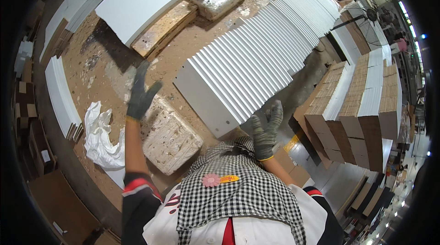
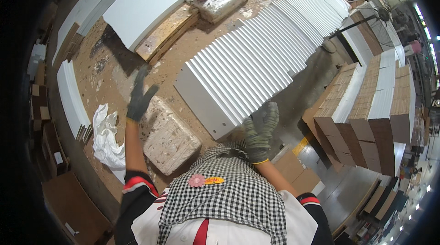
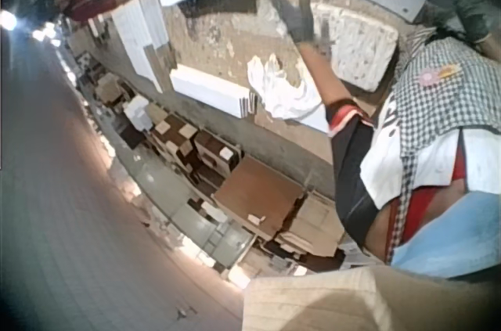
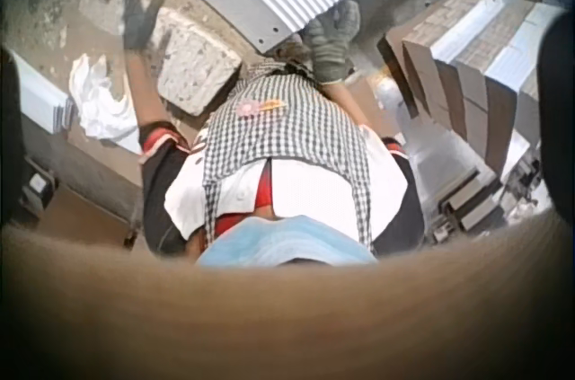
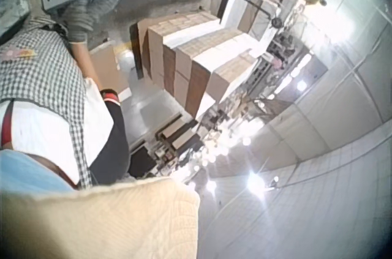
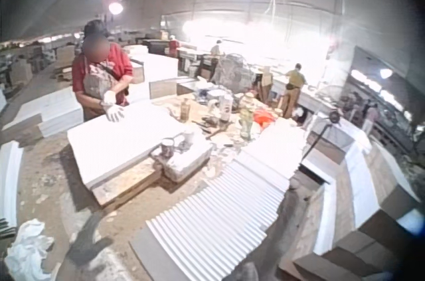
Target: The person wipes white corrugated panels with a white cloth and stacks them on a workbench. They handle the panels one at a time, aligning edges and building a neat pile while another worker wipes a larger panel in the background.
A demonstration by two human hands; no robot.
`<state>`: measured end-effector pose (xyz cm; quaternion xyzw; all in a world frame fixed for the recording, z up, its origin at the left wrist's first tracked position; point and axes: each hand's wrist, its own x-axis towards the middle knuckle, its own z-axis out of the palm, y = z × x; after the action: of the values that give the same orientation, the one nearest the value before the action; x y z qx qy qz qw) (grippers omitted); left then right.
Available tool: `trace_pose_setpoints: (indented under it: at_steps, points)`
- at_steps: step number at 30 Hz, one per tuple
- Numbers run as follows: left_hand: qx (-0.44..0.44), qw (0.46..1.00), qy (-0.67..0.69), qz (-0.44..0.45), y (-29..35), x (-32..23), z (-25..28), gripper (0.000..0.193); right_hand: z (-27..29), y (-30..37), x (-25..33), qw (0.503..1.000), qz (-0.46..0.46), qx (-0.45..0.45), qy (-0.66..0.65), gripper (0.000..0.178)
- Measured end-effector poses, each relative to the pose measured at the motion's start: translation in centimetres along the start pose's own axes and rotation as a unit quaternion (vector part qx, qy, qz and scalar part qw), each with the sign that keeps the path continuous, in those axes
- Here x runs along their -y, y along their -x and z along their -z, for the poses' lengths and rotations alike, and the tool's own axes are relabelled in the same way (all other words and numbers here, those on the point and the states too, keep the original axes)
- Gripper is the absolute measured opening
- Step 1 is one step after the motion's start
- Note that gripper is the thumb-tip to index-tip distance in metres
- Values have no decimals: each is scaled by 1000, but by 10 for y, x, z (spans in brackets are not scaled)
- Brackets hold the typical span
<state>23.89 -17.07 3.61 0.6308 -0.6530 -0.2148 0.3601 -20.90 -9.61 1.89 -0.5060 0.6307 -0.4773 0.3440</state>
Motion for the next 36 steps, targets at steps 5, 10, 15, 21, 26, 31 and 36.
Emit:
trace_pose_setpoints:
  at_steps: [5,10,15,21,26,31,36]
  points:
    - [273,941,157,124,-115,13,-99,82,1,9,-64,974,-153,160,-48,85]
    - [259,922,221,182,-107,32,-126,81,-40,12,-58,923,-318,215,-21,91]
    - [272,934,126,196,-81,33,-98,88,-47,-2,-73,889,-364,243,137,109]
    - [337,922,37,187,-147,7,-83,83,-18,-12,-87,941,-273,193,-47,89]
    - [305,939,139,80,-249,-46,-167,114,13,-93,-74,942,-268,-113,-169,81]
    - [350,910,122,184,-308,-82,-242,110,-16,-162,-85,952,-208,-203,95,74]
    - [419,864,171,219,-304,-45,-253,102,-24,-153,-89,943,-284,-134,-112,91]
